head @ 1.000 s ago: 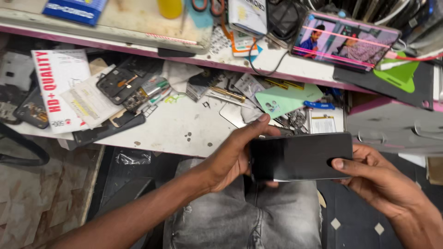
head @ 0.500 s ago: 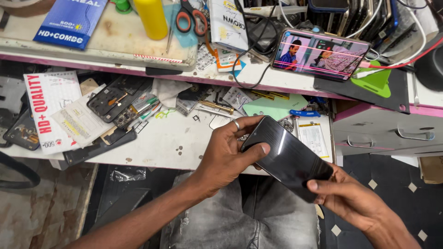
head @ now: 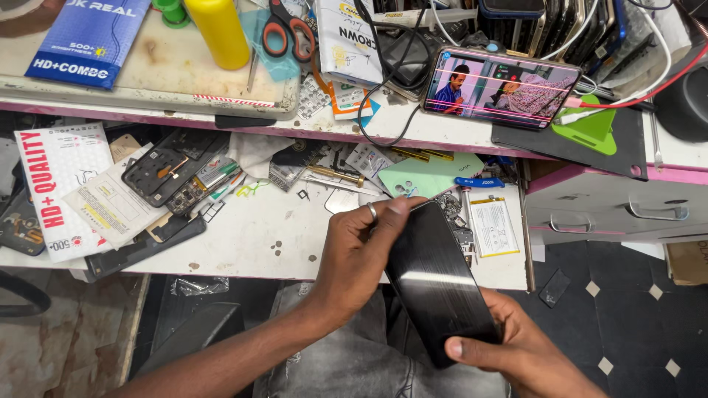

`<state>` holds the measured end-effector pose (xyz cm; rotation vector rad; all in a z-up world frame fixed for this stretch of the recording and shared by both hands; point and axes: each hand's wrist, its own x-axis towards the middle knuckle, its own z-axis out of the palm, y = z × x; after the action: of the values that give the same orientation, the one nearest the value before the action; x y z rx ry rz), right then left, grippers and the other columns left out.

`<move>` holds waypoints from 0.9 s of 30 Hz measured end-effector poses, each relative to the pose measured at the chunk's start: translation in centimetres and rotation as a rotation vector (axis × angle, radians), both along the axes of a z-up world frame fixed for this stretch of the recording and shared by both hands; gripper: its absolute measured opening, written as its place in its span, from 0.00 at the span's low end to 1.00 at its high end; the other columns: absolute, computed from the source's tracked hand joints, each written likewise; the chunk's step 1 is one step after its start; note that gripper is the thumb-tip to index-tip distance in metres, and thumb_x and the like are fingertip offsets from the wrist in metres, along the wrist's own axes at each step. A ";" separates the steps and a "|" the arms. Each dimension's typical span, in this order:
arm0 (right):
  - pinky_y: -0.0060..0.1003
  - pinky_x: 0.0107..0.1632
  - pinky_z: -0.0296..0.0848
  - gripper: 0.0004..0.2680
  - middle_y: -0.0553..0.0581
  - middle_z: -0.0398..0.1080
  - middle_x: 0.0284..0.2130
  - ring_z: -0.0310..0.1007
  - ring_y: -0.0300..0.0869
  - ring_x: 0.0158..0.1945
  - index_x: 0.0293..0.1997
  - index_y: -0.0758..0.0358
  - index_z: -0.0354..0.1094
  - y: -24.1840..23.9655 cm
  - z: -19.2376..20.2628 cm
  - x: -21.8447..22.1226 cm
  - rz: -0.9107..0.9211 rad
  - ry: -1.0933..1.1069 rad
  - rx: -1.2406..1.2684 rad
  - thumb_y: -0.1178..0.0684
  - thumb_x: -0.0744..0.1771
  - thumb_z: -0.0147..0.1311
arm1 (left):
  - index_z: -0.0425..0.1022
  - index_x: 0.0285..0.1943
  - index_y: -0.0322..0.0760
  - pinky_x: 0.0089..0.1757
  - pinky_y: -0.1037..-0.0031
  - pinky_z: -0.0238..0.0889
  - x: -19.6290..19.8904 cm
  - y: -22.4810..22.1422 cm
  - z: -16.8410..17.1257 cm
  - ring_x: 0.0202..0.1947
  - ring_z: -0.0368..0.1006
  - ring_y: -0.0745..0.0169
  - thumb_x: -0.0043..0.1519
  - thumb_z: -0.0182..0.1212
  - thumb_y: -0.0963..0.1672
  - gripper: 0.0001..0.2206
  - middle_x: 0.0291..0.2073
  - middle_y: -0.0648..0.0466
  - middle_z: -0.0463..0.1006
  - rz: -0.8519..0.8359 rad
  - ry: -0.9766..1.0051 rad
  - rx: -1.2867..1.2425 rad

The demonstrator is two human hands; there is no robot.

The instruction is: The person removes the battery from a disassembled smartphone, then handles the screen assembly and peels off a protective film from the display. The person works at a cluttered repair bench with tools and spare parts visible.

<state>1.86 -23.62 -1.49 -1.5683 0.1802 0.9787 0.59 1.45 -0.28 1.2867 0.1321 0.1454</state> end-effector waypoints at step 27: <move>0.47 0.61 0.73 0.23 0.69 0.80 0.48 0.78 0.50 0.58 0.58 0.77 0.69 1.5 -3.1 -3.4 0.015 -0.197 0.278 0.66 0.58 0.71 | 0.63 0.71 0.27 0.57 0.56 0.70 -1.1 -1.0 0.6 0.55 0.76 0.45 0.65 0.28 0.68 0.47 0.54 0.35 0.77 -0.540 0.168 -1.012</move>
<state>-1.56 -22.16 -4.57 -1.3995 -0.1020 0.8157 -0.55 0.42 0.32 0.2864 -0.0121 -0.4516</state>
